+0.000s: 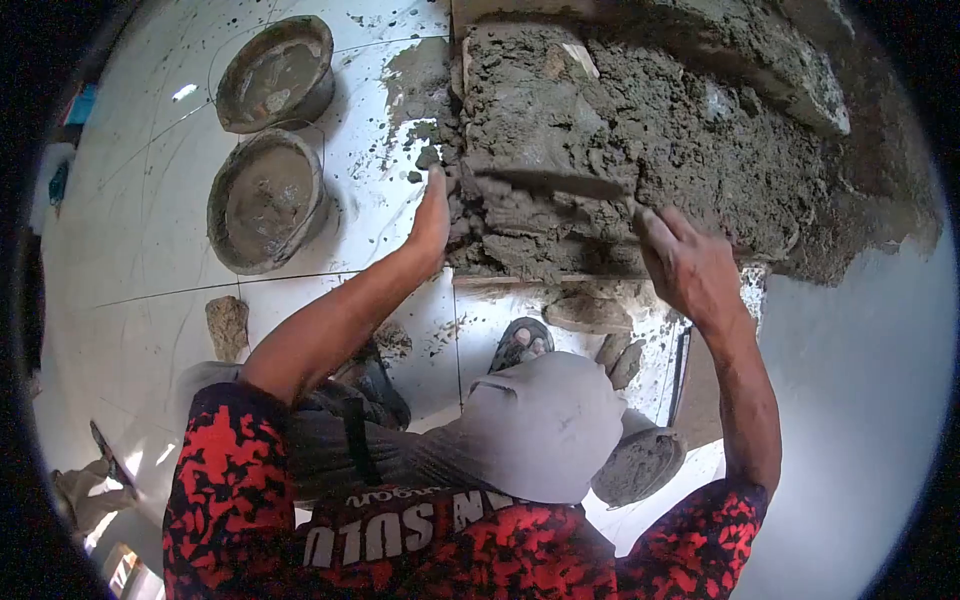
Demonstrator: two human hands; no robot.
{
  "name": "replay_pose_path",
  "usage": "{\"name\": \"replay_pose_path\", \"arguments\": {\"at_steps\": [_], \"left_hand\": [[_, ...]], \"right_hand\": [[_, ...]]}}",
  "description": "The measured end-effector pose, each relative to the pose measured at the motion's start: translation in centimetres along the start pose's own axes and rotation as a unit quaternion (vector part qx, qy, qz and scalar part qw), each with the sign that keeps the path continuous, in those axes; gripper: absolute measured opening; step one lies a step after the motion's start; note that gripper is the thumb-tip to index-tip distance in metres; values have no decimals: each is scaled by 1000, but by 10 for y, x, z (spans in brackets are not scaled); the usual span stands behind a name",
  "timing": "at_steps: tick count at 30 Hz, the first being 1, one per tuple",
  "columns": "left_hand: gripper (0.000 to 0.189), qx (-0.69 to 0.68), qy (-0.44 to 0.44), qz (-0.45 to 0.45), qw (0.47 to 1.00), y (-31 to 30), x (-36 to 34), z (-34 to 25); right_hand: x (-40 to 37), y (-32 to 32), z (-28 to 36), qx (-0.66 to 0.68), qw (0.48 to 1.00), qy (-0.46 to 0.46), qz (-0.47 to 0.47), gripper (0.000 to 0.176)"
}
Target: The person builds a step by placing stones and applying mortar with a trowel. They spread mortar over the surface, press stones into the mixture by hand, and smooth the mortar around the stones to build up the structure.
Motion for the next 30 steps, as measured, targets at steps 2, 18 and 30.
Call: {"name": "replay_pose_path", "arguments": {"at_steps": [2,18,30], "left_hand": [[78,178,65,-39,981,-14,-16,4],[80,-1,31,-91,995,-5,-20,46],[83,95,-56,-112,988,-9,-29,41]], "right_hand": [[-9,-6,6,-8,998,-44,-50,33],[-39,14,28,-2,999,-53,-1,24],[-37,18,22,15,999,-32,-24,24]]}}
Point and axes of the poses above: each hand's wrist, its own x-axis towards the middle knuckle, its own y-axis out of the palm, z = x × y, the point moved 6 cm from there along x, towards the middle knuckle, and after that the axes turned 9 degrees about -z, right-handed, at the moved point
